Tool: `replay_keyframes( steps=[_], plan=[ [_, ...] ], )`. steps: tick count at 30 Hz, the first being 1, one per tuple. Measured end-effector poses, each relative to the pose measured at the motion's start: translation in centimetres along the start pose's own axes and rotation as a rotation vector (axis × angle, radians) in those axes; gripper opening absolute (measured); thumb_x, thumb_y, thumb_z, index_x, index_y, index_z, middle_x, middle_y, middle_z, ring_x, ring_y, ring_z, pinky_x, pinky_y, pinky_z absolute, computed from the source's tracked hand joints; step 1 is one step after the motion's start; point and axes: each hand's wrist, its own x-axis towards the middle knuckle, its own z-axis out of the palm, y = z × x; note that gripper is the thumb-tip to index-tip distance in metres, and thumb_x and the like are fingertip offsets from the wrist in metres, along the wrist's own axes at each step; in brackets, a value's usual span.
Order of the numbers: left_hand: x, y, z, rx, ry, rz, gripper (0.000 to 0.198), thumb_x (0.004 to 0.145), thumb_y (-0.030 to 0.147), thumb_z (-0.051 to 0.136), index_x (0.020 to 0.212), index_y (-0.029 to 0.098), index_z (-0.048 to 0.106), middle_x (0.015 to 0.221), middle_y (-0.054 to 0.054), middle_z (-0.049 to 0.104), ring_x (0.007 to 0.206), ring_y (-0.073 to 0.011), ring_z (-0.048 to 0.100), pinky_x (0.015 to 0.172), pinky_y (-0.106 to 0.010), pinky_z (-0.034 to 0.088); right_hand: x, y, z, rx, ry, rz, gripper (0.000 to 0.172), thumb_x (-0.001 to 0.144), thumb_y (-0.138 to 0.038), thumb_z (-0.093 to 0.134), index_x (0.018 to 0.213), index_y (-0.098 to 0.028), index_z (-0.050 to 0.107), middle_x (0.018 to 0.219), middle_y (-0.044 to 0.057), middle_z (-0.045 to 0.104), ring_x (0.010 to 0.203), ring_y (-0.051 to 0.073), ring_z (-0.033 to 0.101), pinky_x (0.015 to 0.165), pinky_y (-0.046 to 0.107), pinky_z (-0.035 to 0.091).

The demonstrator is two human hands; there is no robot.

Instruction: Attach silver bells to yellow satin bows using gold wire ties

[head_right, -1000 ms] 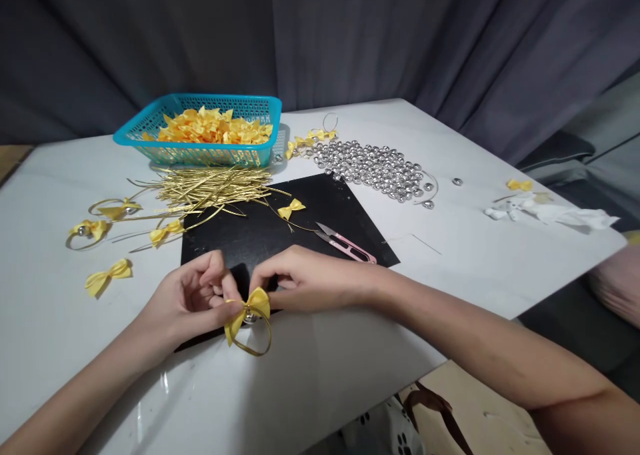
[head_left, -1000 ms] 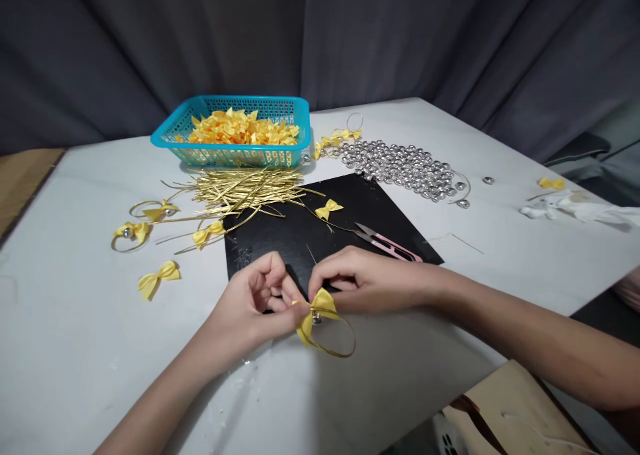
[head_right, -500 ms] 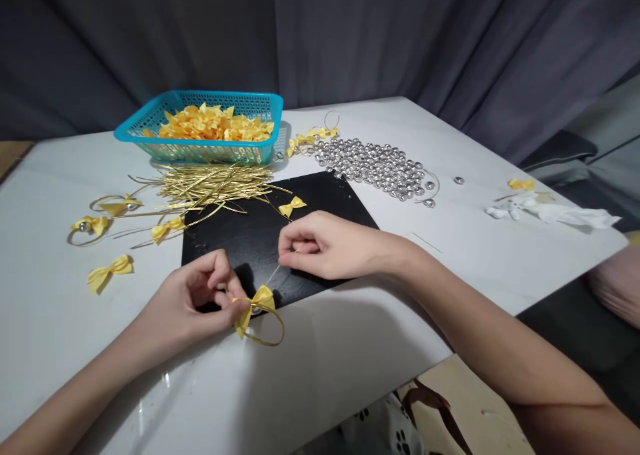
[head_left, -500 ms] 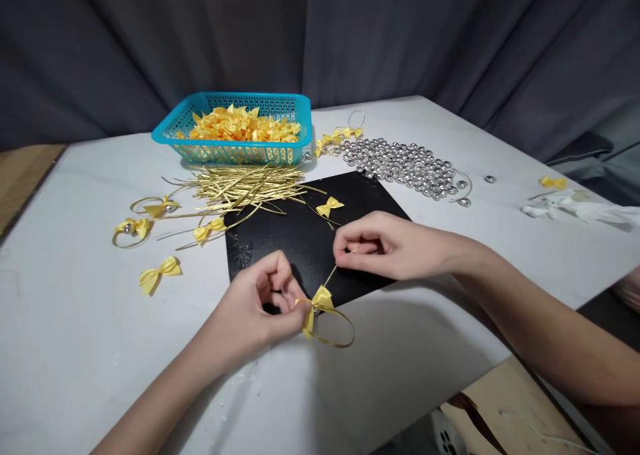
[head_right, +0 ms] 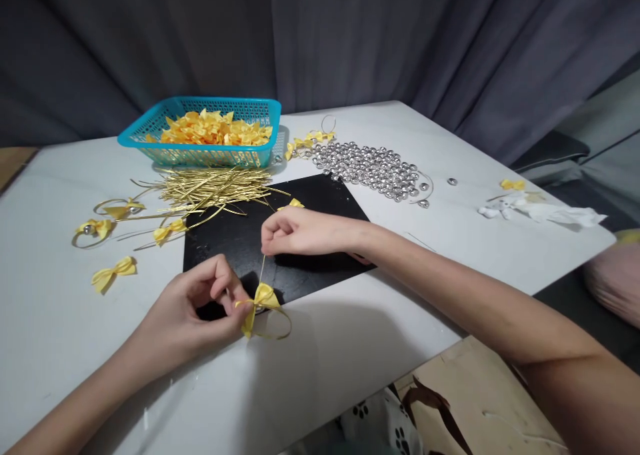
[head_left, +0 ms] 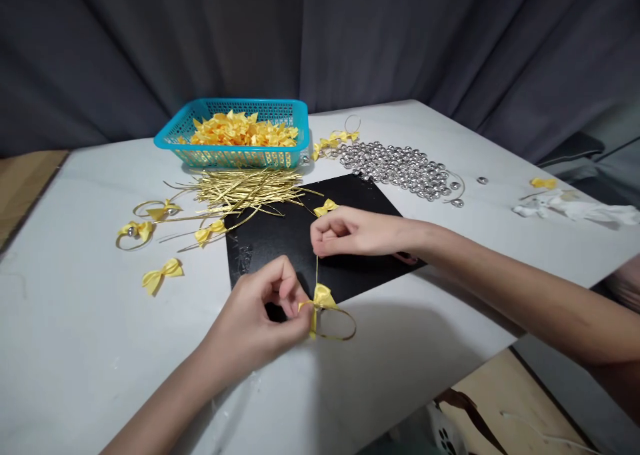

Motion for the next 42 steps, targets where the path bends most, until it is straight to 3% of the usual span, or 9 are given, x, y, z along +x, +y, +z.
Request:
replay_keyframes(
  steps=[7, 11, 16, 20, 24, 29, 32, 36, 42],
  plan=[
    [0.6, -0.7, -0.7, -0.041, 0.135, -0.028, 0.033, 0.067, 0.008, 0.060, 0.064, 0.023, 0.030, 0.061, 0.007, 0.058, 0.052, -0.0070, 0.048, 0.052, -0.018, 0.040, -2.3, -1.9, -0.8, 0.168, 0.172, 0.123, 0.015, 0.086, -0.026, 0.055, 0.076, -0.016, 0.054, 0.042, -0.011, 0.030, 0.033, 0.003, 0.021, 0.033, 0.018, 0.014],
    [0.5, -0.6, -0.4, -0.006, 0.169, -0.014, 0.031, 0.065, 0.009, 0.060, 0.063, 0.023, 0.032, 0.059, 0.006, 0.058, 0.052, -0.0081, 0.049, 0.053, -0.020, 0.042, -2.8, -3.8, 1.6, 0.213, 0.246, 0.093, 0.016, 0.088, -0.023, 0.050, 0.074, -0.016, 0.051, 0.047, -0.009, 0.034, 0.039, 0.004, 0.024, 0.036, 0.018, 0.017],
    [0.4, -0.2, -0.1, -0.083, 0.248, 0.002, 0.031, 0.063, 0.011, 0.063, 0.061, 0.022, 0.034, 0.053, 0.009, 0.051, 0.051, -0.0072, 0.048, 0.049, -0.017, 0.038, -3.7, -5.1, 5.1, 0.104, 0.156, 0.021, 0.014, 0.090, -0.019, 0.045, 0.076, -0.017, 0.048, 0.053, -0.008, 0.033, 0.046, 0.005, 0.029, 0.042, 0.018, 0.025],
    [0.8, -0.3, -0.5, -0.227, 0.369, -0.062, 0.035, 0.061, 0.010, 0.065, 0.060, 0.021, 0.032, 0.054, 0.008, 0.056, 0.053, -0.0067, 0.049, 0.052, -0.016, 0.040, -4.7, -4.3, 6.5, -0.081, 0.100, -0.002, 0.014, 0.089, -0.012, 0.043, 0.077, -0.017, 0.048, 0.059, -0.006, 0.044, 0.053, 0.007, 0.039, 0.052, 0.020, 0.031],
    [1.1, -0.7, -1.0, -0.323, 0.456, -0.068, 0.037, 0.063, 0.011, 0.067, 0.060, 0.021, 0.032, 0.052, 0.009, 0.057, 0.050, -0.0049, 0.046, 0.049, -0.014, 0.037, -5.9, -3.0, 7.1, -0.078, 0.198, 0.074, 0.021, 0.094, -0.018, 0.035, 0.097, -0.019, 0.056, 0.087, 0.001, 0.061, 0.081, 0.014, 0.054, 0.072, 0.025, 0.040],
    [1.1, -1.0, -1.3, -0.406, 0.471, -0.102, 0.037, 0.066, 0.011, 0.067, 0.060, 0.021, 0.031, 0.051, 0.010, 0.057, 0.049, -0.0045, 0.047, 0.049, -0.013, 0.038, -7.7, -1.6, 7.5, 0.099, 0.255, 0.269, 0.025, 0.097, -0.027, 0.029, 0.118, -0.023, 0.041, 0.074, -0.001, 0.059, 0.051, 0.011, 0.043, 0.051, 0.023, 0.036],
    [1.2, -1.1, -1.3, -0.421, 0.474, -0.099, 0.038, 0.067, 0.011, 0.067, 0.060, 0.020, 0.031, 0.052, 0.010, 0.058, 0.050, -0.0046, 0.048, 0.050, -0.013, 0.039, -8.8, -0.8, 7.5, 0.236, 0.315, 0.332, 0.016, 0.098, -0.030, 0.028, 0.111, -0.024, 0.036, 0.080, 0.001, 0.063, 0.050, 0.010, 0.039, 0.047, 0.022, 0.034],
    [1.4, -1.3, -1.2, -0.413, 0.490, -0.082, 0.038, 0.066, 0.010, 0.067, 0.059, 0.020, 0.032, 0.052, 0.009, 0.058, 0.050, -0.0047, 0.049, 0.050, -0.013, 0.039, -10.0, -0.5, 7.5, 0.163, 0.345, 0.207, 0.011, 0.095, -0.029, 0.041, 0.091, -0.021, 0.049, 0.083, 0.004, 0.064, 0.062, 0.012, 0.052, 0.051, 0.021, 0.040],
    [1.3, -1.5, -1.2, -0.437, 0.496, -0.067, 0.038, 0.065, 0.010, 0.068, 0.059, 0.020, 0.032, 0.051, 0.009, 0.057, 0.049, -0.0047, 0.049, 0.049, -0.013, 0.039, -10.1, -1.2, 6.8, 0.103, 0.433, -0.125, 0.019, 0.088, -0.011, 0.050, 0.101, -0.021, 0.060, 0.093, 0.005, 0.068, 0.069, 0.011, 0.061, 0.054, 0.019, 0.047]
  ],
)
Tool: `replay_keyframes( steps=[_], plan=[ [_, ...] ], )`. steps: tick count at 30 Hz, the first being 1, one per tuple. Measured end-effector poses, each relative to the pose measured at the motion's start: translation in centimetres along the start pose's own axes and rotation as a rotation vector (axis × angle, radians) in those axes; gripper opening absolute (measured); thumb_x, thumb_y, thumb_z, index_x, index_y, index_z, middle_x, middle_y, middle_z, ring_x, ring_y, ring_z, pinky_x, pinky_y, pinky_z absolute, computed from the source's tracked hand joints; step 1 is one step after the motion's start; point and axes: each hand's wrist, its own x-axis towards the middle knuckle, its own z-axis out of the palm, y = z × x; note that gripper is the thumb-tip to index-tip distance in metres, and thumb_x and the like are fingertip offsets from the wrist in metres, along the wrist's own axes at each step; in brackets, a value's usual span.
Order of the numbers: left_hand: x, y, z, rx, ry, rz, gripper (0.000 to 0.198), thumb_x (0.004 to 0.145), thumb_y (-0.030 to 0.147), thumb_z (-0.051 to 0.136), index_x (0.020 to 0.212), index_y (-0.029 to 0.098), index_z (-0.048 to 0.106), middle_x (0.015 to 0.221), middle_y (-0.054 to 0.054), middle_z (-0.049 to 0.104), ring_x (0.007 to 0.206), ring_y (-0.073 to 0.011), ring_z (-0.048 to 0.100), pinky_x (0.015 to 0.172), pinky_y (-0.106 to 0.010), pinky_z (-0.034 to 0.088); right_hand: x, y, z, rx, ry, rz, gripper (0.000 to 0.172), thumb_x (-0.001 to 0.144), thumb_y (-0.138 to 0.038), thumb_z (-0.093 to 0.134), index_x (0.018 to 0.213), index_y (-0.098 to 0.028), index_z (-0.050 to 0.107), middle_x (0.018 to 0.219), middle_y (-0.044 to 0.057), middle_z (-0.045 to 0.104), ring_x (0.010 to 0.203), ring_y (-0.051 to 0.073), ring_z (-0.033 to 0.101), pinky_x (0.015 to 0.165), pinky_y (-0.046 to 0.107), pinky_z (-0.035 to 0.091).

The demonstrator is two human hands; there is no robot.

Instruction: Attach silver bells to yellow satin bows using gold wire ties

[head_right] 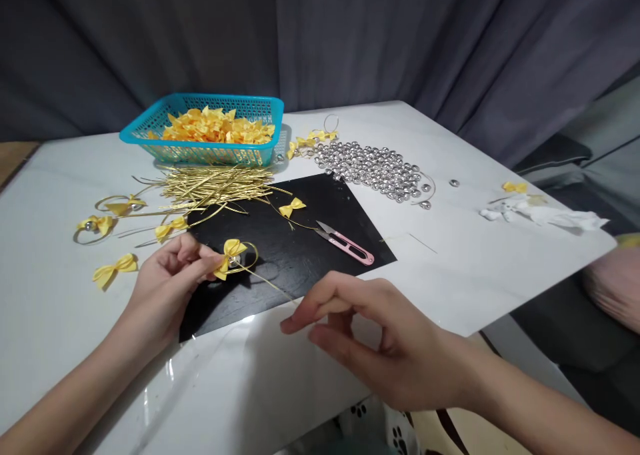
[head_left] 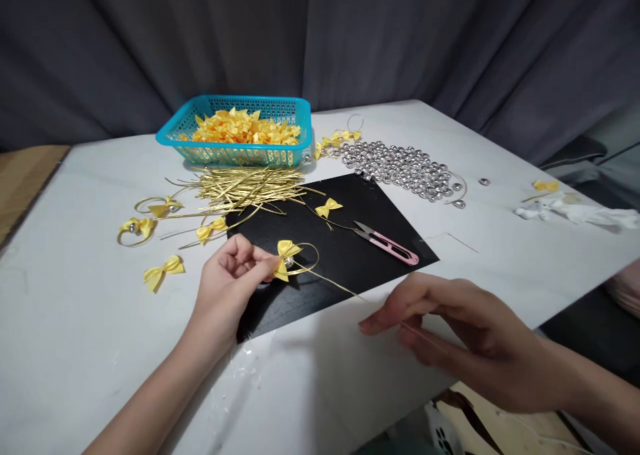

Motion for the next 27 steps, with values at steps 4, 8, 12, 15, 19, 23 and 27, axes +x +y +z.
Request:
replay_keyframes(
  steps=[4, 8, 12, 15, 19, 23, 27],
  plan=[
    [-0.1, -0.1, 0.2, 0.019, -0.021, 0.028, 0.037, 0.065, 0.011, 0.068, 0.059, 0.020, 0.032, 0.053, 0.009, 0.059, 0.049, -0.0044, 0.048, 0.050, -0.013, 0.039, 1.9, -0.9, -0.2, 0.072, 0.030, -0.163, 0.012, 0.087, -0.009, 0.056, 0.092, -0.018, 0.063, 0.079, 0.002, 0.070, 0.058, 0.007, 0.058, 0.053, 0.016, 0.047],
    [-0.4, 0.0, 0.5, 0.055, -0.045, 0.039, 0.038, 0.065, 0.013, 0.069, 0.059, 0.020, 0.033, 0.053, 0.008, 0.059, 0.049, -0.0046, 0.047, 0.048, -0.014, 0.038, 4.2, -1.8, 0.1, -0.065, 0.073, -0.258, 0.006, 0.082, -0.014, 0.064, 0.081, -0.015, 0.070, 0.081, 0.004, 0.062, 0.069, 0.010, 0.055, 0.055, 0.020, 0.044],
    [-0.6, 0.2, 0.6, 0.064, -0.045, 0.048, 0.037, 0.065, 0.015, 0.069, 0.059, 0.020, 0.033, 0.055, 0.007, 0.061, 0.049, -0.0051, 0.048, 0.049, -0.015, 0.039, 6.3, -0.8, 1.5, 0.161, -0.079, -0.043, 0.012, 0.088, -0.021, 0.057, 0.086, -0.014, 0.066, 0.074, 0.001, 0.062, 0.061, 0.008, 0.055, 0.051, 0.018, 0.044],
    [-0.6, 0.3, 0.5, 0.044, -0.045, 0.051, 0.037, 0.065, 0.014, 0.069, 0.059, 0.020, 0.033, 0.054, 0.008, 0.061, 0.050, -0.0052, 0.049, 0.049, -0.014, 0.039, 7.4, 0.9, 2.6, 0.286, 0.018, 0.140, 0.017, 0.086, -0.030, 0.058, 0.088, -0.014, 0.066, 0.068, -0.001, 0.059, 0.050, 0.005, 0.050, 0.045, 0.016, 0.041],
    [-0.6, 0.3, 0.4, 0.020, -0.047, 0.039, 0.037, 0.065, 0.013, 0.069, 0.059, 0.020, 0.033, 0.054, 0.008, 0.061, 0.050, -0.0051, 0.050, 0.050, -0.014, 0.040, 8.1, 2.1, 3.2, 0.294, 0.074, 0.160, 0.015, 0.083, -0.025, 0.059, 0.084, -0.012, 0.067, 0.070, 0.001, 0.059, 0.054, 0.006, 0.050, 0.048, 0.017, 0.042],
    [-0.5, 0.2, 0.4, 0.035, -0.048, 0.045, 0.036, 0.066, 0.013, 0.069, 0.059, 0.020, 0.034, 0.055, 0.008, 0.062, 0.050, -0.0055, 0.049, 0.050, -0.014, 0.040, 8.1, 2.2, 3.3, 0.169, 0.106, 0.162, 0.019, 0.085, -0.024, 0.054, 0.084, -0.011, 0.068, 0.069, 0.003, 0.060, 0.056, 0.009, 0.049, 0.045, 0.018, 0.038],
    [-0.4, -0.1, 0.3, 0.050, -0.005, 0.064, 0.036, 0.067, 0.013, 0.069, 0.060, 0.020, 0.034, 0.056, 0.007, 0.062, 0.053, -0.0059, 0.051, 0.052, -0.014, 0.040, 7.6, 2.1, 3.5, 0.032, 0.143, 0.042, 0.019, 0.085, -0.019, 0.050, 0.084, -0.010, 0.068, 0.071, 0.004, 0.063, 0.053, 0.008, 0.047, 0.046, 0.019, 0.035]
  ],
)
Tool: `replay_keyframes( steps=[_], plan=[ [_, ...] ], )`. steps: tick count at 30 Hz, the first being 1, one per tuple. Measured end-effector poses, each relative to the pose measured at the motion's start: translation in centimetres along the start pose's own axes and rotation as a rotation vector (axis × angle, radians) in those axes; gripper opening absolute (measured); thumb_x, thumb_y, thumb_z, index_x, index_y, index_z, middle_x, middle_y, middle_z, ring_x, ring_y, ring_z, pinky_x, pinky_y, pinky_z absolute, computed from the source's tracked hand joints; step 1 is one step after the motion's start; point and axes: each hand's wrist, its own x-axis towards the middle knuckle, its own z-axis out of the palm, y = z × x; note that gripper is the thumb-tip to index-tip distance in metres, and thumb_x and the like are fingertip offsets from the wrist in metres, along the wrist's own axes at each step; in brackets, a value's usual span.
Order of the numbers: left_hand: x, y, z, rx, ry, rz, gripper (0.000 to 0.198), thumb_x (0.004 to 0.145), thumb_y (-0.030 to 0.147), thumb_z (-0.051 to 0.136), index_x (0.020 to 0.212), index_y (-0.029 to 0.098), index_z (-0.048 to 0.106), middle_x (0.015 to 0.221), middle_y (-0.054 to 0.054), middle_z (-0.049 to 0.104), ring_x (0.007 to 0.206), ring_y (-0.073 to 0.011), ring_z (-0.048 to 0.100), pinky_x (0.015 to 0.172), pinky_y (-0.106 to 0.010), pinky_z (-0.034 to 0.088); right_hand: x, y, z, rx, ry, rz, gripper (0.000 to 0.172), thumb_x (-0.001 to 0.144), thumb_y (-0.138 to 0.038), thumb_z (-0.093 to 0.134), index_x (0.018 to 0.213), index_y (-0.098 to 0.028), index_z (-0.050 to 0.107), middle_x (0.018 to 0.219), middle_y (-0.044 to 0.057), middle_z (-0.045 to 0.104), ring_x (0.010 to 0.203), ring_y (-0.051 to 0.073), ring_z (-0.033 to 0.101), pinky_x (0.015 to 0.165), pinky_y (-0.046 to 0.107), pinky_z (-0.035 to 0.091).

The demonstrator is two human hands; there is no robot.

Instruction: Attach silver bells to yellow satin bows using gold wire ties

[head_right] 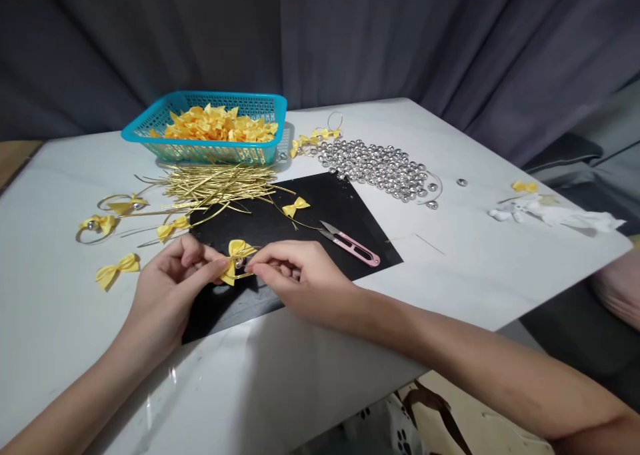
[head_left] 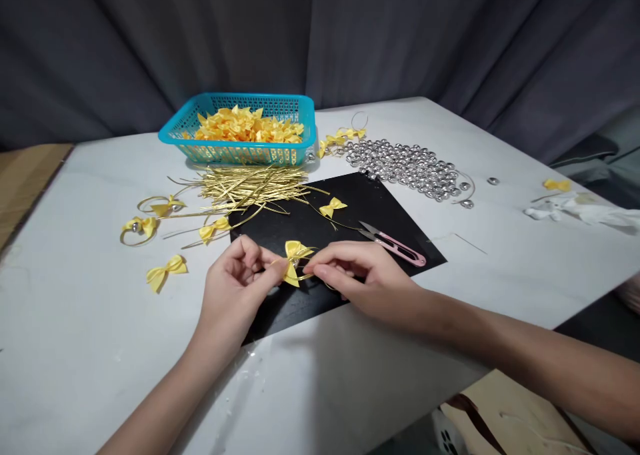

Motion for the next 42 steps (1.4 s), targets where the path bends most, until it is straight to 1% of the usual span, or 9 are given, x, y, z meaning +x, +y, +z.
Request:
replay_keyframes(
  steps=[5, 10, 15, 21, 25, 30, 35, 37, 42],
  plan=[
    [0.2, -0.2, -0.2, -0.075, 0.089, -0.040, 0.038, 0.068, 0.011, 0.069, 0.059, 0.020, 0.033, 0.055, 0.009, 0.057, 0.052, -0.0043, 0.049, 0.051, -0.011, 0.039, -1.1, -0.3, 0.3, 0.001, 0.003, -0.291, 0.020, 0.089, -0.016, 0.047, 0.086, -0.008, 0.065, 0.070, 0.003, 0.061, 0.049, 0.005, 0.041, 0.045, 0.017, 0.032],
    [0.3, -0.1, 0.0, -0.128, 0.102, -0.060, 0.038, 0.068, 0.011, 0.069, 0.058, 0.020, 0.033, 0.053, 0.009, 0.055, 0.051, -0.0042, 0.048, 0.049, -0.010, 0.038, -1.2, -0.4, 0.5, 0.079, -0.149, -0.101, 0.024, 0.092, -0.024, 0.043, 0.084, -0.008, 0.060, 0.057, -0.004, 0.043, 0.044, 0.005, 0.027, 0.040, 0.018, 0.022],
    [0.2, 0.1, 0.1, -0.184, 0.121, -0.107, 0.040, 0.066, 0.010, 0.070, 0.057, 0.019, 0.032, 0.054, 0.008, 0.055, 0.052, -0.0048, 0.049, 0.052, -0.012, 0.040, -1.1, -0.2, 0.7, 0.290, -0.290, 0.169, 0.023, 0.089, -0.030, 0.048, 0.078, -0.012, 0.056, 0.054, -0.007, 0.035, 0.046, 0.005, 0.026, 0.041, 0.017, 0.020],
    [0.3, 0.4, -0.1, -0.221, 0.106, -0.143, 0.040, 0.066, 0.010, 0.070, 0.058, 0.019, 0.032, 0.053, 0.009, 0.053, 0.049, -0.0040, 0.047, 0.049, -0.012, 0.038, -0.6, 0.2, 0.4, 0.591, -0.208, 0.395, 0.017, 0.087, -0.032, 0.050, 0.079, -0.017, 0.051, 0.043, -0.011, 0.024, 0.039, 0.006, 0.016, 0.039, 0.018, 0.015],
    [0.1, 0.5, 0.0, -0.182, 0.052, -0.127, 0.038, 0.067, 0.010, 0.069, 0.058, 0.019, 0.033, 0.054, 0.008, 0.057, 0.050, -0.0038, 0.048, 0.048, -0.011, 0.038, -0.5, -0.2, 0.0, 0.291, -0.052, 0.235, 0.019, 0.087, -0.031, 0.049, 0.077, -0.015, 0.055, 0.052, -0.007, 0.035, 0.043, 0.006, 0.022, 0.040, 0.019, 0.016],
    [-0.1, 0.2, 0.0, -0.117, -0.072, -0.063, 0.019, 0.070, 0.012, 0.069, 0.071, 0.020, 0.052, 0.059, 0.008, 0.063, 0.051, -0.0040, 0.052, 0.050, -0.011, 0.041, -1.2, -0.9, -0.3, -0.036, -0.018, -0.208, 0.019, 0.091, -0.022, 0.042, 0.084, -0.013, 0.057, 0.068, 0.002, 0.056, 0.041, 0.005, 0.029, 0.036, 0.020, 0.023],
    [-0.3, 0.3, 0.3, -0.004, -0.084, -0.016, 0.016, 0.070, 0.014, 0.070, 0.085, 0.018, 0.064, 0.061, 0.006, 0.064, 0.053, -0.0043, 0.054, 0.052, -0.011, 0.044, -2.1, -1.9, -0.8, -0.299, 0.072, -0.627, 0.020, 0.083, -0.006, 0.041, 0.094, -0.018, 0.052, 0.059, 0.001, 0.057, 0.046, 0.010, 0.043, 0.045, 0.021, 0.036],
    [-0.4, 0.4, 0.5, 0.004, -0.082, -0.024, 0.016, 0.069, 0.013, 0.070, 0.082, 0.018, 0.064, 0.060, 0.006, 0.063, 0.052, -0.0046, 0.055, 0.052, -0.011, 0.045, -2.0, -2.0, -0.8, -0.328, 0.075, -0.617, 0.020, 0.084, -0.006, 0.041, 0.095, -0.018, 0.053, 0.060, 0.001, 0.058, 0.046, 0.010, 0.042, 0.045, 0.021, 0.035],
    [-0.5, 0.2, 0.3, -0.044, -0.125, -0.037, 0.016, 0.071, 0.014, 0.070, 0.083, 0.021, 0.063, 0.062, 0.007, 0.064, 0.054, -0.0049, 0.057, 0.053, -0.011, 0.045, -1.0, -0.8, 0.0, -0.220, 0.048, -0.330, 0.017, 0.090, -0.012, 0.042, 0.086, -0.013, 0.058, 0.055, -0.004, 0.046, 0.041, 0.005, 0.028, 0.041, 0.020, 0.027]
  ],
)
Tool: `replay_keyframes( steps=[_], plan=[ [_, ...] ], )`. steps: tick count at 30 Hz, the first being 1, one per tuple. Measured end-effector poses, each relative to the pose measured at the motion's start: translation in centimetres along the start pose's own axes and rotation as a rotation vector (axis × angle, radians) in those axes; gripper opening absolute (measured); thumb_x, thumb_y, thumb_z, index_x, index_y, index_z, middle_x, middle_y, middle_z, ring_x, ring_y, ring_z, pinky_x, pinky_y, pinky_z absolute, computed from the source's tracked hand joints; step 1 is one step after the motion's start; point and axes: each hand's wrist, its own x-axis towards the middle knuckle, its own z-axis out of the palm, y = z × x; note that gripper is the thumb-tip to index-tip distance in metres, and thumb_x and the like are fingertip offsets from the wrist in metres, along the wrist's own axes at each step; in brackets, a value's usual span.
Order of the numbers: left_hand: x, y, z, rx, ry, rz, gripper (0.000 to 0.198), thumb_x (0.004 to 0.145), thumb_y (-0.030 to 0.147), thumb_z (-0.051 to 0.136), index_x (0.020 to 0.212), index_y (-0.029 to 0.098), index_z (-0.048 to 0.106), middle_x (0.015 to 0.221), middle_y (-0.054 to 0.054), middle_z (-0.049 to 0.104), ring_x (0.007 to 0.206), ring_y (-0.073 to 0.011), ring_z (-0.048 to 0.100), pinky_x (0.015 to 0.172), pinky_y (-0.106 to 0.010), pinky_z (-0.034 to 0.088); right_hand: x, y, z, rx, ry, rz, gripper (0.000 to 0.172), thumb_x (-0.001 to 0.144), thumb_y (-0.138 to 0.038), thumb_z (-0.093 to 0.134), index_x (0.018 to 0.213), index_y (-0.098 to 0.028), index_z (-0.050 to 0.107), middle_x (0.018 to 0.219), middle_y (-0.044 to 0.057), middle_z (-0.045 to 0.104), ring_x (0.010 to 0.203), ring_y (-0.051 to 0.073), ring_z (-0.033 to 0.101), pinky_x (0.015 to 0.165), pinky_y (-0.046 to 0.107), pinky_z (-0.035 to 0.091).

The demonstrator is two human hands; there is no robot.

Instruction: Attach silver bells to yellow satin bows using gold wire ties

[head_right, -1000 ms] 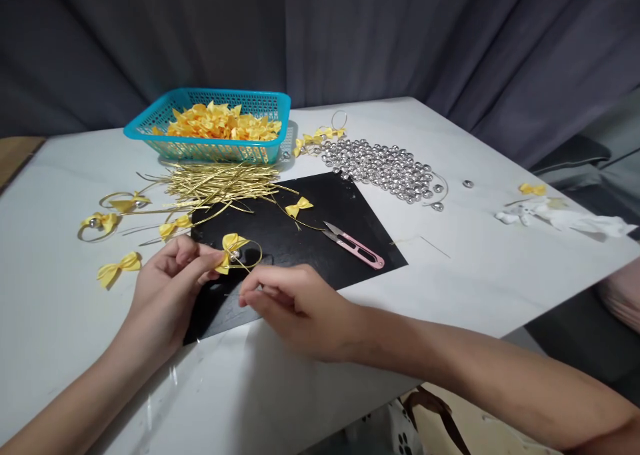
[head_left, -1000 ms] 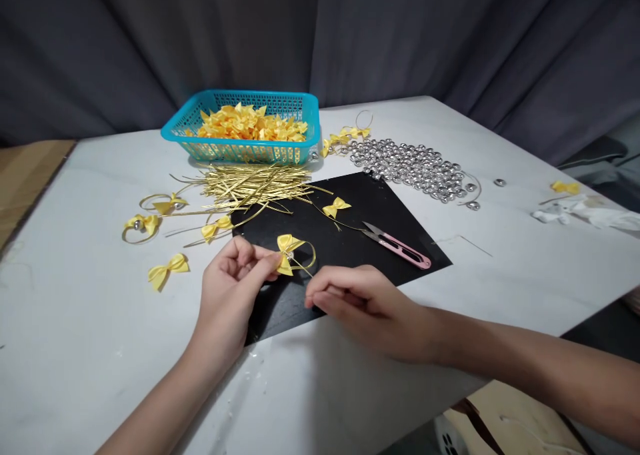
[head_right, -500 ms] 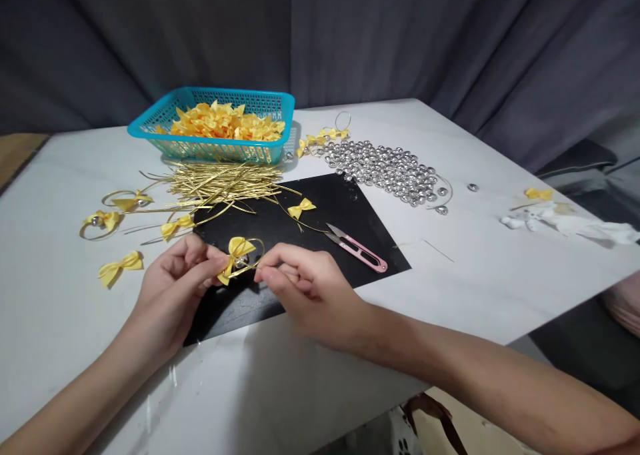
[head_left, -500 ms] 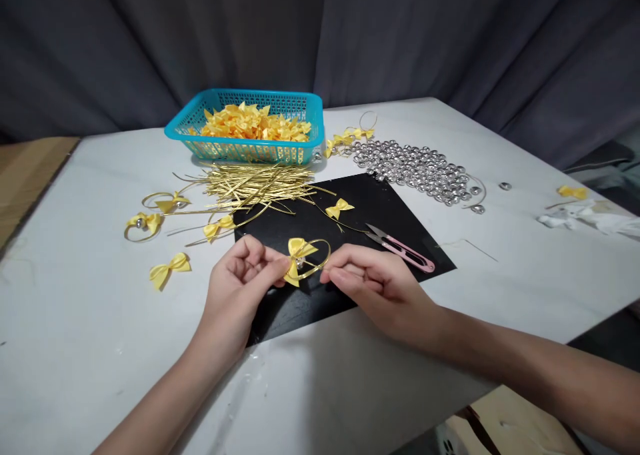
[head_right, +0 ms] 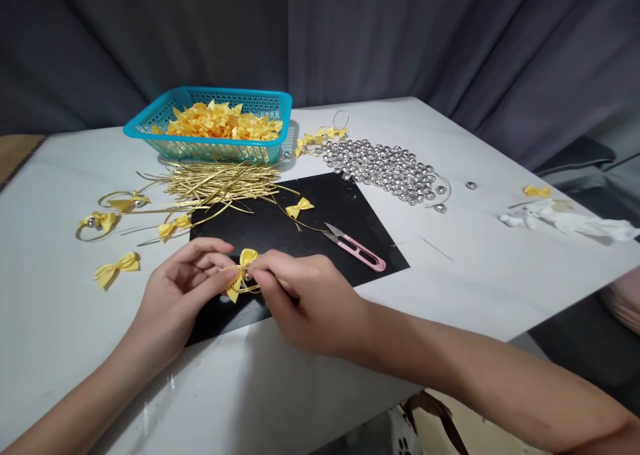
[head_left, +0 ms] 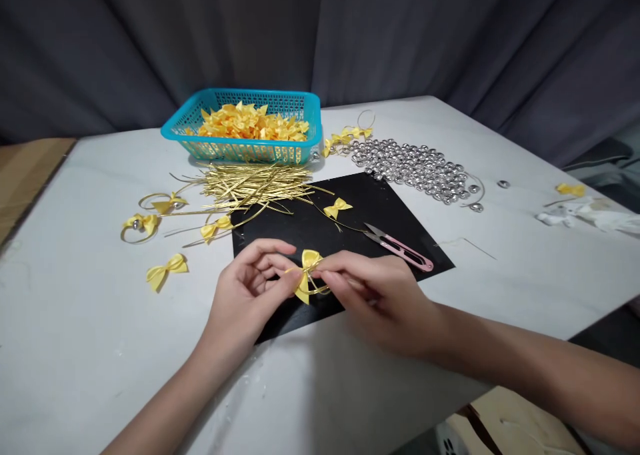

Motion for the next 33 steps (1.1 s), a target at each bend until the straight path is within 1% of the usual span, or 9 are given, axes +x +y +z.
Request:
replay_keyframes(
  steps=[3, 7, 13, 18, 20, 23, 28, 31, 33],
  plan=[
    [0.0, -0.2, -0.2, 0.002, -0.006, 0.006, 0.014, 0.070, 0.015, 0.070, 0.081, 0.021, 0.065, 0.062, 0.006, 0.064, 0.055, -0.0049, 0.057, 0.052, -0.010, 0.045, 0.1, 0.6, 0.2, 0.030, 0.020, 0.068, 0.017, 0.090, -0.015, 0.043, 0.086, -0.013, 0.059, 0.048, -0.009, 0.026, 0.041, 0.006, 0.024, 0.042, 0.020, 0.025],
    [0.0, 0.0, 0.0, 0.026, 0.011, 0.027, 0.012, 0.068, 0.014, 0.071, 0.077, 0.021, 0.066, 0.062, 0.005, 0.063, 0.055, -0.0055, 0.057, 0.052, -0.010, 0.046, -0.1, 0.6, 0.0, 0.061, 0.012, 0.060, 0.018, 0.090, -0.015, 0.043, 0.086, -0.011, 0.060, 0.049, -0.009, 0.022, 0.041, 0.006, 0.022, 0.041, 0.020, 0.023],
    [-0.2, 0.4, 0.4, 0.153, 0.013, 0.036, 0.012, 0.065, 0.013, 0.071, 0.074, 0.020, 0.067, 0.061, 0.004, 0.064, 0.052, -0.0058, 0.057, 0.047, -0.010, 0.045, 0.2, 0.8, -0.4, -0.066, 0.075, -0.034, 0.017, 0.090, -0.013, 0.044, 0.088, -0.011, 0.060, 0.049, -0.009, 0.027, 0.040, 0.005, 0.026, 0.041, 0.020, 0.024],
    [-0.2, 0.4, 0.4, 0.189, 0.006, 0.046, 0.012, 0.064, 0.012, 0.071, 0.072, 0.020, 0.065, 0.062, 0.002, 0.064, 0.053, -0.0082, 0.059, 0.047, -0.013, 0.046, 0.4, 1.2, -1.2, -0.230, -0.001, -0.107, 0.016, 0.091, -0.014, 0.042, 0.089, -0.015, 0.058, 0.057, -0.004, 0.050, 0.041, 0.005, 0.032, 0.042, 0.020, 0.026],
    [-0.2, 0.3, 0.3, 0.202, -0.015, 0.038, 0.012, 0.065, 0.013, 0.070, 0.073, 0.020, 0.065, 0.063, 0.002, 0.064, 0.054, -0.0083, 0.058, 0.048, -0.013, 0.046, 0.6, 1.3, -1.6, -0.284, 0.042, -0.101, 0.015, 0.091, -0.016, 0.043, 0.090, -0.017, 0.058, 0.056, -0.004, 0.051, 0.040, 0.005, 0.033, 0.042, 0.020, 0.027],
    [-0.3, 0.2, 0.3, 0.216, -0.068, 0.024, 0.013, 0.066, 0.014, 0.069, 0.076, 0.020, 0.065, 0.063, 0.002, 0.063, 0.055, -0.0084, 0.057, 0.050, -0.014, 0.047, 1.0, 1.5, -2.3, -0.329, 0.169, -0.057, 0.013, 0.091, -0.017, 0.047, 0.090, -0.019, 0.059, 0.052, -0.005, 0.048, 0.038, 0.005, 0.028, 0.040, 0.021, 0.025],
    [-0.4, 0.2, 0.3, 0.224, -0.089, 0.043, 0.010, 0.067, 0.014, 0.068, 0.074, 0.020, 0.065, 0.063, 0.003, 0.062, 0.056, -0.0079, 0.057, 0.050, -0.013, 0.046, 1.4, 1.5, -3.5, -0.253, 0.225, 0.017, 0.014, 0.090, -0.021, 0.049, 0.088, -0.018, 0.062, 0.054, -0.004, 0.048, 0.039, 0.006, 0.028, 0.039, 0.023, 0.023],
    [-0.4, 0.0, 0.4, 0.245, -0.036, 0.060, 0.008, 0.068, 0.014, 0.068, 0.071, 0.020, 0.063, 0.063, 0.003, 0.061, 0.056, -0.0065, 0.056, 0.049, -0.011, 0.044, 1.3, 0.6, -4.1, -0.082, 0.199, 0.082, 0.014, 0.090, -0.022, 0.051, 0.082, -0.020, 0.063, 0.065, -0.001, 0.056, 0.046, 0.007, 0.038, 0.041, 0.023, 0.027],
    [-0.3, -0.1, 0.5, 0.259, 0.011, 0.062, 0.008, 0.068, 0.014, 0.068, 0.069, 0.019, 0.062, 0.063, 0.003, 0.061, 0.055, -0.0060, 0.054, 0.049, -0.011, 0.043, 1.2, -0.3, -4.4, 0.025, 0.160, 0.043, 0.016, 0.090, -0.019, 0.050, 0.081, -0.022, 0.062, 0.072, -0.001, 0.059, 0.054, 0.008, 0.046, 0.047, 0.023, 0.033]
  ],
)
